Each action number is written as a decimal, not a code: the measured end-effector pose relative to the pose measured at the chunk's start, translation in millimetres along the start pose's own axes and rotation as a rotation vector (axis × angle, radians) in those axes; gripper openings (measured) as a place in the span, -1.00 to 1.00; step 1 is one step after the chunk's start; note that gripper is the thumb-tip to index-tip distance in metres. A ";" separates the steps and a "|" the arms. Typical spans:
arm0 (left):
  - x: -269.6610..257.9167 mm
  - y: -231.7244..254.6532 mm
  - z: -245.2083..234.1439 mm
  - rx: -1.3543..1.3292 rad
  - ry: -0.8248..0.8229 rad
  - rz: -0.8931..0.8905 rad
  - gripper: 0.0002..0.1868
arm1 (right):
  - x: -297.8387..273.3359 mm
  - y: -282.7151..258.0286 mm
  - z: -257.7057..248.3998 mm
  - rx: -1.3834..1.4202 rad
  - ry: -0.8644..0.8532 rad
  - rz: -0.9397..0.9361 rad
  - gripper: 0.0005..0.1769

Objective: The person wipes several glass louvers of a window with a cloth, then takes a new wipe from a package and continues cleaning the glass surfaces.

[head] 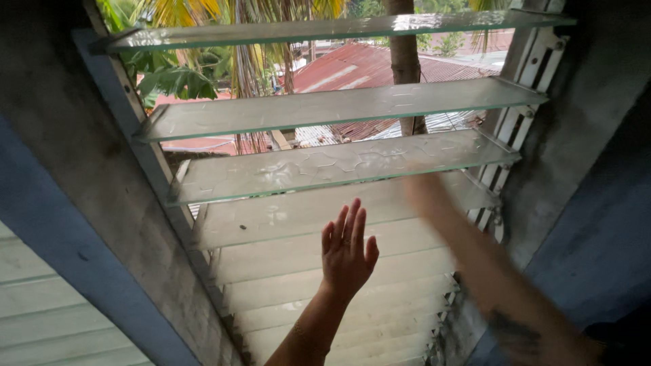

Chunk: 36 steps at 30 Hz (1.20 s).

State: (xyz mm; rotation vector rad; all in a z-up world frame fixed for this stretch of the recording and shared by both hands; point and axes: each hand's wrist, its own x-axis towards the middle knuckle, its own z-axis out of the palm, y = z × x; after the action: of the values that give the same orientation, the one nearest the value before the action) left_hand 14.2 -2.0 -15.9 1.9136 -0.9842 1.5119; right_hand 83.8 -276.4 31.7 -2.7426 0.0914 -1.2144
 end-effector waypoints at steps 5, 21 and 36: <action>-2.7 1.2 2.2 -0.028 -0.005 -0.017 -0.36 | -26.2 -125.7 -36.9 0.527 -0.276 -0.196 -0.66; -40.1 -68.9 -80.0 0.001 -0.046 -0.273 -0.23 | -16.3 -87.9 -40.6 0.262 -0.166 -0.071 -0.77; -35.8 -98.8 -111.3 0.161 -0.059 -0.311 -0.18 | -29.3 -157.3 -82.5 0.333 -0.184 -0.253 -0.73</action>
State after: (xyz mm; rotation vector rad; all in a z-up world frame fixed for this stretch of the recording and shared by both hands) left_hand 21.4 150.9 -17.8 2.1186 -0.5675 1.3935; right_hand 2.8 -126.2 89.1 -2.6038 -0.4479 -0.9202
